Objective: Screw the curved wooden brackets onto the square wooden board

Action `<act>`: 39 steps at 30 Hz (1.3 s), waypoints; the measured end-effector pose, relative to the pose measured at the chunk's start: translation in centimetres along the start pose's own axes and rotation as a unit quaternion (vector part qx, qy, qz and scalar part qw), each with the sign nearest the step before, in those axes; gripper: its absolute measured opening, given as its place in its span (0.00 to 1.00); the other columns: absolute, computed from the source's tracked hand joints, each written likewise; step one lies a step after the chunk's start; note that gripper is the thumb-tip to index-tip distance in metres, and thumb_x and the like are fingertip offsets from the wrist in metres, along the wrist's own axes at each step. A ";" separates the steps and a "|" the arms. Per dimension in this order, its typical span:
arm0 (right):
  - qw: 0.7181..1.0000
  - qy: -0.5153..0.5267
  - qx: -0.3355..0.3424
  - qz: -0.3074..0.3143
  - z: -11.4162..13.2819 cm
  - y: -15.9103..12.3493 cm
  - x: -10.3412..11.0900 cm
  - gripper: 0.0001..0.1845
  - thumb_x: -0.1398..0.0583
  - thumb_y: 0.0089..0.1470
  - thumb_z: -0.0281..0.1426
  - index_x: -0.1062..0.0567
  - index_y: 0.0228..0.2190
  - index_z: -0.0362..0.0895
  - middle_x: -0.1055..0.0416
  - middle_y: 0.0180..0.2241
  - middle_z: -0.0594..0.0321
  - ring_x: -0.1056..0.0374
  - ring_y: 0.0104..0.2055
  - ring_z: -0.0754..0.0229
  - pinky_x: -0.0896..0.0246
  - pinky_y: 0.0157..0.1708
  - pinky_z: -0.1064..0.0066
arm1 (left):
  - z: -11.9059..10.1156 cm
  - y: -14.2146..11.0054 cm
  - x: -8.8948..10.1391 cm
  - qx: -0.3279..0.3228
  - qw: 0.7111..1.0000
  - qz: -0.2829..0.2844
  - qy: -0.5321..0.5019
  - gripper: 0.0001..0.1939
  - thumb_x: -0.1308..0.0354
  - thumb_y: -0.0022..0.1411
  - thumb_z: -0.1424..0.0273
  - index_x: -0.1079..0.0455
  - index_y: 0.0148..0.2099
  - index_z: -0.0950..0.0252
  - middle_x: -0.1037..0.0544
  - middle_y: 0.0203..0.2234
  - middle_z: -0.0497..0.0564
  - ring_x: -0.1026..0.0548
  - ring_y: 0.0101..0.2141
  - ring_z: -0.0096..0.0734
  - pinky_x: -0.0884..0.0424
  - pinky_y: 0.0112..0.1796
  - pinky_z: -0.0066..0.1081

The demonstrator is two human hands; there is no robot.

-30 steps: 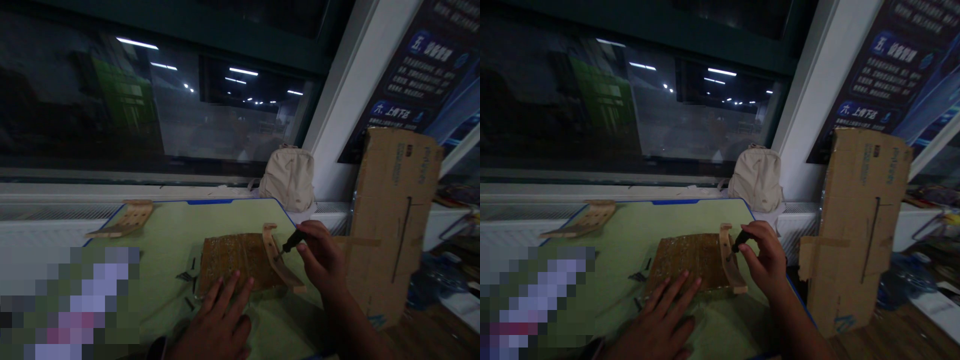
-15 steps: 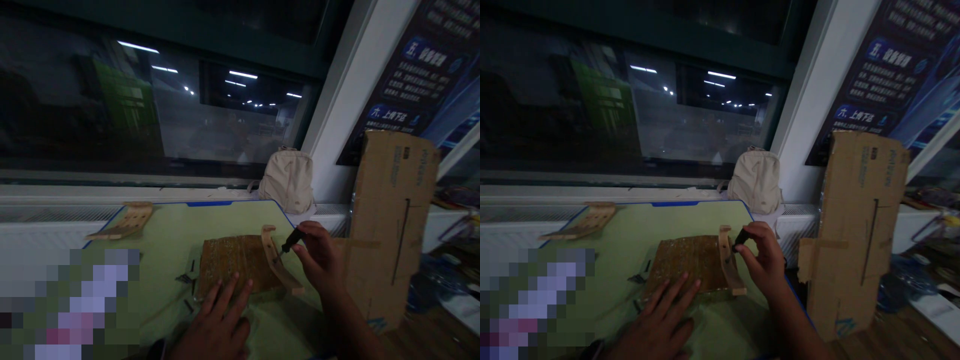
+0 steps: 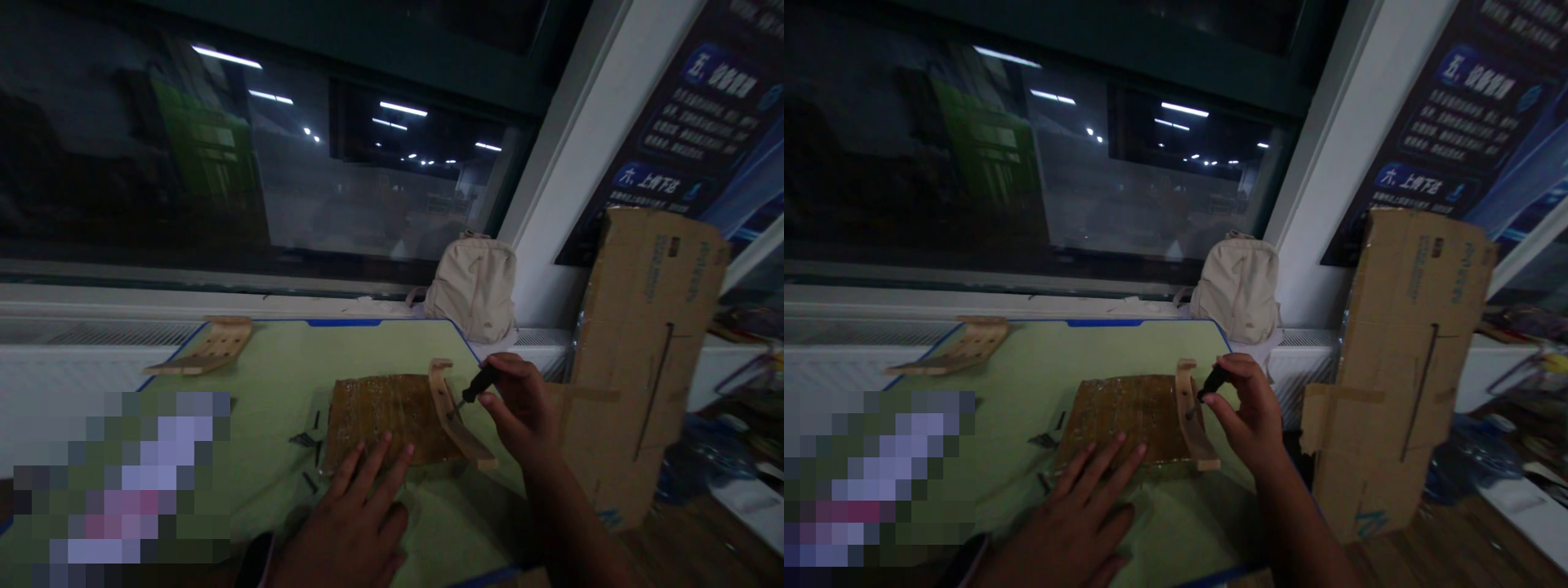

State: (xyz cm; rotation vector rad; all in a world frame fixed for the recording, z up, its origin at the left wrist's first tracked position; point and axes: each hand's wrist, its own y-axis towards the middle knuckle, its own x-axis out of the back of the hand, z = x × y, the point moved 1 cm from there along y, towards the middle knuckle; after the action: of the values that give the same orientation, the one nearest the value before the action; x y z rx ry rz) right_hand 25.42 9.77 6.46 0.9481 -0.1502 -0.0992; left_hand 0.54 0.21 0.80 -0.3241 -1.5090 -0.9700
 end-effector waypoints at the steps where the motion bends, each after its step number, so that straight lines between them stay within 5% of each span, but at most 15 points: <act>1: 1.000 0.007 -0.010 0.017 0.1 -0.1 -0.1 0.15 0.34 0.57 0.33 0.24 0.47 0.50 0.26 0.43 0.56 0.25 0.44 0.56 0.24 0.42 0.63 | 0.0 0.0 0.1 0.001 1.000 0.000 -0.001 0.15 0.40 0.67 0.55 0.27 0.45 0.61 0.41 0.69 0.57 0.42 0.67 0.54 0.46 0.63 0.49; 4: 0.998 0.030 -0.041 0.035 0.5 -0.4 -0.3 0.13 0.38 0.61 0.31 0.25 0.48 0.51 0.23 0.44 0.56 0.23 0.44 0.56 0.24 0.44 0.60 | -0.1 0.2 0.7 -0.002 1.000 0.006 -0.009 0.15 0.41 0.68 0.55 0.27 0.45 0.62 0.41 0.69 0.58 0.43 0.67 0.55 0.48 0.63 0.50; 11: 0.999 -0.018 0.001 -0.032 -0.1 0.0 0.2 0.17 0.29 0.49 0.28 0.24 0.41 0.52 0.30 0.35 0.65 0.29 0.35 0.64 0.29 0.33 0.74 | -0.4 0.0 0.8 -0.005 1.000 0.015 0.001 0.15 0.40 0.68 0.55 0.28 0.44 0.63 0.41 0.69 0.60 0.41 0.66 0.60 0.40 0.59 0.55; 17: 0.997 -0.029 -0.010 0.066 0.2 -0.4 0.1 0.18 0.38 0.62 0.32 0.25 0.53 0.54 0.27 0.48 0.56 0.26 0.49 0.55 0.26 0.47 0.60 | 0.1 0.0 0.0 -0.025 0.999 -0.006 0.028 0.16 0.40 0.67 0.54 0.28 0.43 0.61 0.37 0.67 0.59 0.36 0.63 0.60 0.34 0.56 0.54; 22: 0.998 0.000 -0.050 0.033 0.2 -0.5 -0.3 0.16 0.36 0.60 0.30 0.25 0.50 0.53 0.23 0.41 0.60 0.23 0.41 0.58 0.23 0.42 0.63 | 0.1 0.1 0.0 -0.019 1.000 -0.009 0.018 0.15 0.40 0.67 0.55 0.28 0.43 0.62 0.38 0.68 0.60 0.38 0.65 0.60 0.36 0.57 0.55; 27: 0.998 -0.068 0.017 0.001 0.0 0.1 0.1 0.17 0.32 0.55 0.29 0.24 0.46 0.53 0.29 0.36 0.64 0.29 0.34 0.63 0.28 0.33 0.71 | -0.1 0.0 0.2 -0.028 0.999 -0.017 0.026 0.11 0.38 0.65 0.60 0.28 0.42 0.62 0.36 0.66 0.61 0.36 0.63 0.60 0.33 0.55 0.55; 31: 0.994 -0.078 0.057 0.055 0.2 0.4 0.2 0.15 0.39 0.62 0.32 0.24 0.50 0.53 0.27 0.40 0.58 0.28 0.43 0.57 0.27 0.40 0.64 | 0.3 0.0 -0.3 -0.050 0.997 -0.032 0.054 0.10 0.36 0.59 0.65 0.28 0.41 0.63 0.33 0.64 0.63 0.31 0.60 0.62 0.31 0.52 0.56; 34: 0.997 -0.052 0.010 0.064 0.1 0.2 0.1 0.15 0.42 0.64 0.33 0.24 0.51 0.53 0.25 0.43 0.56 0.26 0.46 0.55 0.26 0.43 0.60 | 0.5 0.0 -0.9 -0.056 0.996 -0.038 0.064 0.10 0.35 0.58 0.65 0.28 0.42 0.63 0.32 0.64 0.63 0.31 0.59 0.63 0.31 0.52 0.56; 39: 0.999 -0.025 -0.035 0.012 -0.3 -0.2 -0.1 0.13 0.35 0.58 0.34 0.24 0.47 0.53 0.25 0.35 0.62 0.25 0.34 0.61 0.26 0.35 0.68 | 0.4 -0.1 -0.9 -0.034 0.999 -0.022 0.034 0.12 0.39 0.65 0.58 0.27 0.43 0.61 0.38 0.67 0.61 0.37 0.64 0.61 0.36 0.56 0.55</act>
State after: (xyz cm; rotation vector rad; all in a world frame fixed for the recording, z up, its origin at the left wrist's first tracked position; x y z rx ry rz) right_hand 25.35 9.92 6.14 0.8749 -0.2029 -0.1043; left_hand 0.38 0.72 -0.03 -0.3035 -1.4288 -1.0584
